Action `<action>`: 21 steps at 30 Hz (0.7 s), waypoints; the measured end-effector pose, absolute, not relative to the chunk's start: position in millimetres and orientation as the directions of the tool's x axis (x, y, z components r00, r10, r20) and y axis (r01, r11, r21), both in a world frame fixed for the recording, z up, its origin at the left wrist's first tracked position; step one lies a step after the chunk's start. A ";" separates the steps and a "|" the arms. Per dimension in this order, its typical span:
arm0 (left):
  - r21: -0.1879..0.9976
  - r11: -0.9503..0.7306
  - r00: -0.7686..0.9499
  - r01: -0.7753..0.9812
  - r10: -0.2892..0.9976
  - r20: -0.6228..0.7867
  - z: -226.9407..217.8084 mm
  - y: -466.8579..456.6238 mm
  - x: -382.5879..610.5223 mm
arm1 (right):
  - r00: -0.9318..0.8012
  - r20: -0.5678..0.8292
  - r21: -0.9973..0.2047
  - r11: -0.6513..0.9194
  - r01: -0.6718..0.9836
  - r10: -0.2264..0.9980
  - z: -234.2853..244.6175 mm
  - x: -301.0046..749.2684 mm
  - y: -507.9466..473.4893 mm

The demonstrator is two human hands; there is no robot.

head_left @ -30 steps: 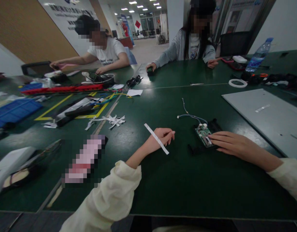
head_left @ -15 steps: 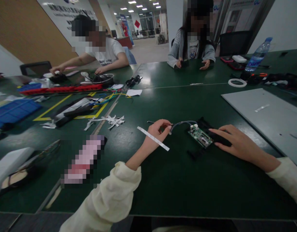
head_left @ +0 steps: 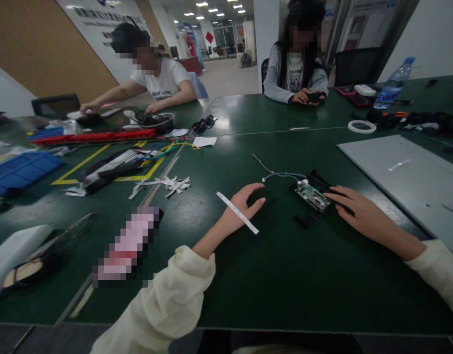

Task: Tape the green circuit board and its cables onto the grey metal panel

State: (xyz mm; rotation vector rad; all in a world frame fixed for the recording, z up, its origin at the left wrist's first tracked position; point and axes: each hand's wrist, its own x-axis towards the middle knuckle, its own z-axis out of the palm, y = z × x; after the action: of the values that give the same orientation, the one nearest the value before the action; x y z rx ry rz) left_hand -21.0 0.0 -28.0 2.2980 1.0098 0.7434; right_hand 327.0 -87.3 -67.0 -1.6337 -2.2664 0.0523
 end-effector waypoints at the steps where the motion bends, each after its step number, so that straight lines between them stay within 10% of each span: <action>1: 0.644 -0.589 0.567 0.488 0.775 0.279 -28.7 0.6 -21.0 | -0.294 0.236 -0.246 0.350 0.904 0.926 -68.4 328.4 -87.0; 12: 0.576 -0.645 0.606 0.502 0.738 0.299 -26.6 -0.4 -20.3 | -0.454 0.223 -0.247 0.501 0.830 0.862 -51.4 331.3 -80.2; 21: 0.582 -0.625 0.628 0.520 0.742 0.236 -31.5 2.8 -22.6 | 0.247 0.425 -0.096 -0.228 0.969 0.871 -91.5 539.9 -120.3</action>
State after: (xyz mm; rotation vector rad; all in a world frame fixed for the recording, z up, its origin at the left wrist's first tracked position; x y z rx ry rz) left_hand -22.6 2.8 -31.5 2.3859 0.9931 0.6421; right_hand 539.9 -120.3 -91.5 -2.1858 -1.6933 -0.4036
